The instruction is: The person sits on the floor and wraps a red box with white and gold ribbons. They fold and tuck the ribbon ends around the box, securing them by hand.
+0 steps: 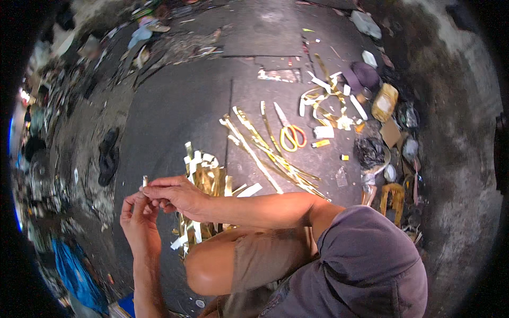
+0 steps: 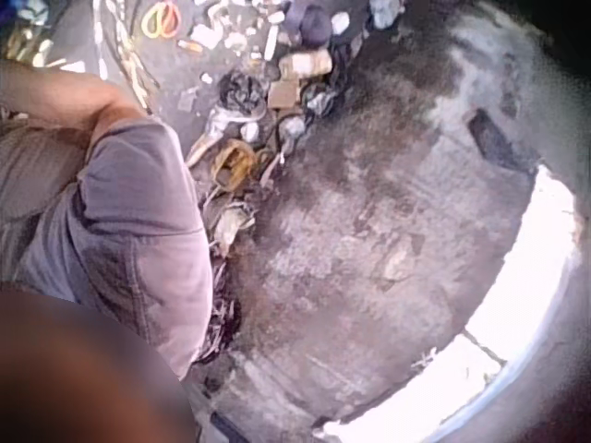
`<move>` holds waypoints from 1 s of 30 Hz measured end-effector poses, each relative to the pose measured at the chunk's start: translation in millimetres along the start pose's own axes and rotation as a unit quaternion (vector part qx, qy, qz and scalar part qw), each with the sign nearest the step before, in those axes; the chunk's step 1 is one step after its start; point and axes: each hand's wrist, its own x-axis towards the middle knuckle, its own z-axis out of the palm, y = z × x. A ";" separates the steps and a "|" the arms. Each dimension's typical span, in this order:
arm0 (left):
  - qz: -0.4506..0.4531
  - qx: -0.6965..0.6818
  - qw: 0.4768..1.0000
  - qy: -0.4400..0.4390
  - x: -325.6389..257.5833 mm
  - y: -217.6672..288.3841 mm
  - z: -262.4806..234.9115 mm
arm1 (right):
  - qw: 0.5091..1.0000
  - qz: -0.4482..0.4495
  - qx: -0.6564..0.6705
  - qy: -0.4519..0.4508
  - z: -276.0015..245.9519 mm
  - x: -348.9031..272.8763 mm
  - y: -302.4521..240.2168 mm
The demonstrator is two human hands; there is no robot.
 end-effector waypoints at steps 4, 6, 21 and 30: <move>-0.080 0.044 0.995 -0.050 2.1 -2.3 63.2 | 0.993 -0.013 -0.014 0.120 -66.4 -19.9 -21.8; -0.093 0.163 0.981 -0.045 -3.5 9.4 76.9 | 0.966 -0.015 -0.057 0.251 -125.5 -45.0 -34.3; -0.044 0.447 0.876 0.174 -134.8 -19.5 -234.3 | 0.426 0.213 -0.591 0.651 -490.0 -284.6 -110.6; -0.154 0.460 0.663 0.570 -242.8 -16.0 -422.8 | 0.546 -0.132 -0.766 0.312 -373.3 -66.4 -48.4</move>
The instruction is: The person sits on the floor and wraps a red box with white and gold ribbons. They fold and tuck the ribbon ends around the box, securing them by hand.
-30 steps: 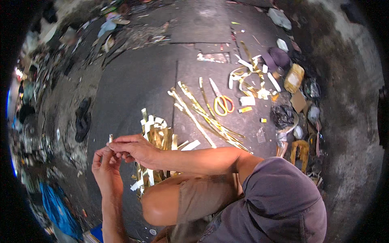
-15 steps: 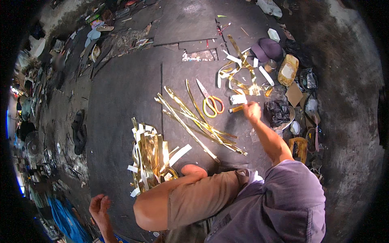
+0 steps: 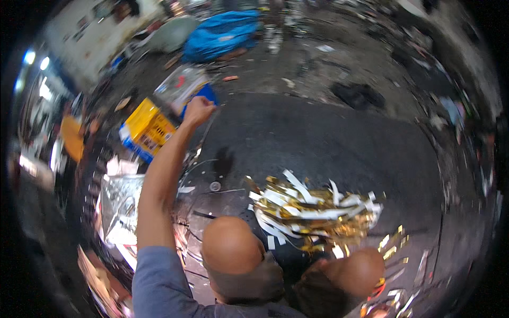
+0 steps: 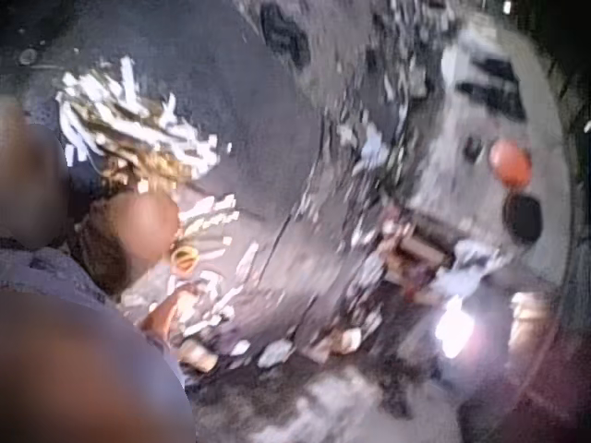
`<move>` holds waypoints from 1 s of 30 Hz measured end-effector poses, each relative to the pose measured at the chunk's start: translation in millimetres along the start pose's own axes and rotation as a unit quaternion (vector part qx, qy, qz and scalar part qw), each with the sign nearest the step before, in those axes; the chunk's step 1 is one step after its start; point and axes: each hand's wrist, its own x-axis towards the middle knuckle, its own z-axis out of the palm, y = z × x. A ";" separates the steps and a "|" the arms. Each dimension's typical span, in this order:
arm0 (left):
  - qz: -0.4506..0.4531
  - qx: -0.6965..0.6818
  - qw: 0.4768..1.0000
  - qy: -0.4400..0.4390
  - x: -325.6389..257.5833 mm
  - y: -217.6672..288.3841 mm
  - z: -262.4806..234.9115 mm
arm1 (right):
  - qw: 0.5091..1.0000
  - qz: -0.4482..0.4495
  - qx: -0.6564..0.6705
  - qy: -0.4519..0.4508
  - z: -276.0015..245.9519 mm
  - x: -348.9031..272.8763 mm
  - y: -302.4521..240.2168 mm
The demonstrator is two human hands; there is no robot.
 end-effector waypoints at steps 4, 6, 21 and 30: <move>-0.099 0.015 0.989 0.112 33.0 -69.9 -7.3 | 0.984 -0.133 0.032 -0.113 42.1 23.2 -126.5; -0.153 0.001 0.973 0.175 56.3 -102.4 -15.0 | 0.976 -0.158 0.033 -0.150 56.8 32.4 -167.6; -0.095 0.151 0.976 0.125 257.2 -193.0 2.0 | 0.983 -0.014 -0.111 -0.144 67.3 54.0 -165.2; -0.163 0.211 0.961 0.077 281.3 -176.4 -0.8 | 0.981 0.046 -0.128 -0.135 53.6 32.9 -143.0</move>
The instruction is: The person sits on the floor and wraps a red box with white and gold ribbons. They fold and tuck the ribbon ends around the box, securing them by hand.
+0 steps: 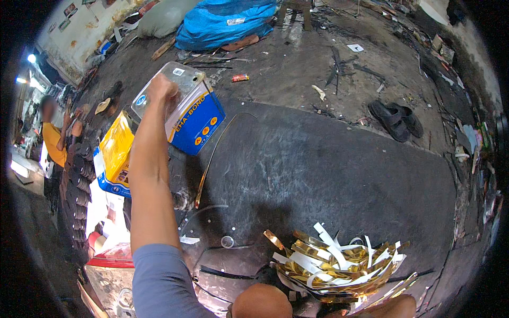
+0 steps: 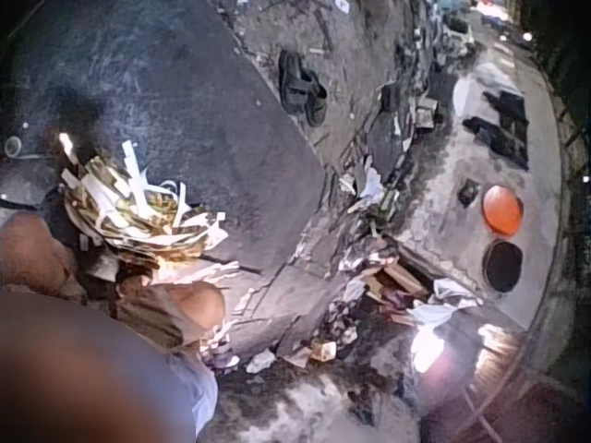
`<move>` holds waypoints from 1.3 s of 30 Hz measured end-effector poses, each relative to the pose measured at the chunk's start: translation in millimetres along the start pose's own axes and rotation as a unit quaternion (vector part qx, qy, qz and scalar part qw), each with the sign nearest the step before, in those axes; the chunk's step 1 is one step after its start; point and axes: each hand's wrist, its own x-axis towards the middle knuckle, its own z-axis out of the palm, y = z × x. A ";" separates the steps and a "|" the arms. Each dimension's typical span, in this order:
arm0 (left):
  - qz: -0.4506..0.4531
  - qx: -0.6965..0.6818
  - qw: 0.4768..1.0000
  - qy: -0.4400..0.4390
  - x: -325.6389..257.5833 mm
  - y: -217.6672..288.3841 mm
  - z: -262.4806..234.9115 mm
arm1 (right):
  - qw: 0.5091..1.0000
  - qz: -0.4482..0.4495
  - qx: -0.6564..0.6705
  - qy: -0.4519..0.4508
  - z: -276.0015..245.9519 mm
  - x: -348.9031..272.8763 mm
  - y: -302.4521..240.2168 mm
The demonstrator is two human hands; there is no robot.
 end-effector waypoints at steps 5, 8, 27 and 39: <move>-0.014 -0.067 0.992 -0.102 6.5 -23.6 -10.1 | 1.000 0.005 0.006 -0.002 3.6 -1.5 10.0; -0.059 -0.166 0.981 -0.085 -6.2 -24.3 -14.6 | 1.000 0.008 0.009 0.002 4.7 -3.6 23.9; 0.027 -0.383 0.921 -0.065 -261.1 171.3 -110.3 | 0.814 -0.522 -0.038 -0.252 72.2 36.1 -259.7; 0.193 -0.360 0.897 -0.170 -473.6 293.1 -98.4 | 0.583 -0.445 -0.156 -0.662 87.5 -74.3 -285.3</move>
